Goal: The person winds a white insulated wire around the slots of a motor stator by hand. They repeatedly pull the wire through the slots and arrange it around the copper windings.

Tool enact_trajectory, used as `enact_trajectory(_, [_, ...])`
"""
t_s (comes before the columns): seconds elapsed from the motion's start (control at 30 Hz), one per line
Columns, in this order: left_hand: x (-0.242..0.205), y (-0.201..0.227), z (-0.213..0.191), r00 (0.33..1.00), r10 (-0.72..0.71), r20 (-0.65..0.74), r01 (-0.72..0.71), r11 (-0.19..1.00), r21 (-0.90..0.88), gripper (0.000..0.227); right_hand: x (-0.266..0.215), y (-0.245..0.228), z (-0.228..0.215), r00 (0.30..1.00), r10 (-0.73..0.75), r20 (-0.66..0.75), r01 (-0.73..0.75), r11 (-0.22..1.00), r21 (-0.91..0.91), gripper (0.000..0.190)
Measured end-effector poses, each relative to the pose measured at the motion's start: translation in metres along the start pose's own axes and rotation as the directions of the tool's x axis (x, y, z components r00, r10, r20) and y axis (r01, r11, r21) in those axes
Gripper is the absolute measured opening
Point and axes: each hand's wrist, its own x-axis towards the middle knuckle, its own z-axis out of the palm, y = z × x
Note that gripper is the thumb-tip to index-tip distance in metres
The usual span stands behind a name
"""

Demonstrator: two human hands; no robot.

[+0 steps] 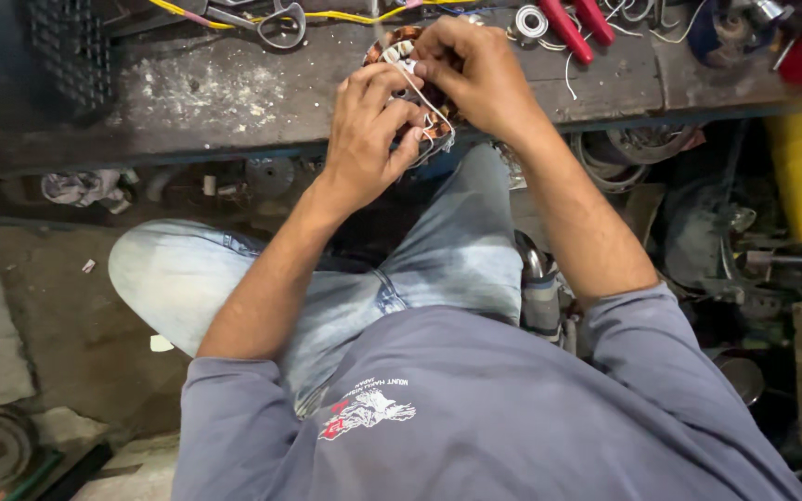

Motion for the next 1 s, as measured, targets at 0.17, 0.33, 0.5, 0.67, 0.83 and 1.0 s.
enact_trajectory(0.17, [0.002, 0.007, -0.001, 1.0, -0.021, -0.005, 0.021, 0.999, 0.031, 0.015, 0.0, 0.0, -0.004, 0.995, -0.102, -0.002, 0.102, 0.994, -0.039, 0.013])
enact_trajectory(0.33, [0.007, 0.01, -0.002, 0.999, -0.023, -0.033, 0.024, 0.999, 0.035, 0.014, -0.005, 0.004, -0.005, 1.0, -0.014, 0.017, 0.012, 0.993, 0.117, 0.011])
enact_trajectory(0.5, [0.005, 0.011, -0.001, 0.998, -0.032, -0.047, 0.032, 0.999, 0.013, 0.013, -0.005, 0.008, -0.011, 0.994, 0.055, 0.092, -0.074, 0.971, 0.226, 0.009])
enact_trajectory(0.67, [0.006, 0.015, -0.004, 0.997, -0.03, -0.077, 0.03, 1.0, -0.005, 0.013, -0.003, -0.005, -0.018, 0.976, -0.037, 0.214, 0.005, 0.989, 0.146, 0.01])
enact_trajectory(0.83, [0.01, 0.021, -0.005, 0.973, -0.178, -0.15, 0.152, 0.973, -0.175, 0.018, -0.016, -0.018, -0.017, 0.98, -0.121, 0.161, 0.119, 0.993, 0.025, 0.012])
enact_trajectory(1.0, [0.02, 0.024, 0.001, 0.968, -0.204, -0.143, 0.19, 0.976, -0.111, 0.024, -0.041, -0.027, 0.0, 0.987, -0.161, 0.009, 0.161, 0.982, -0.093, 0.017])
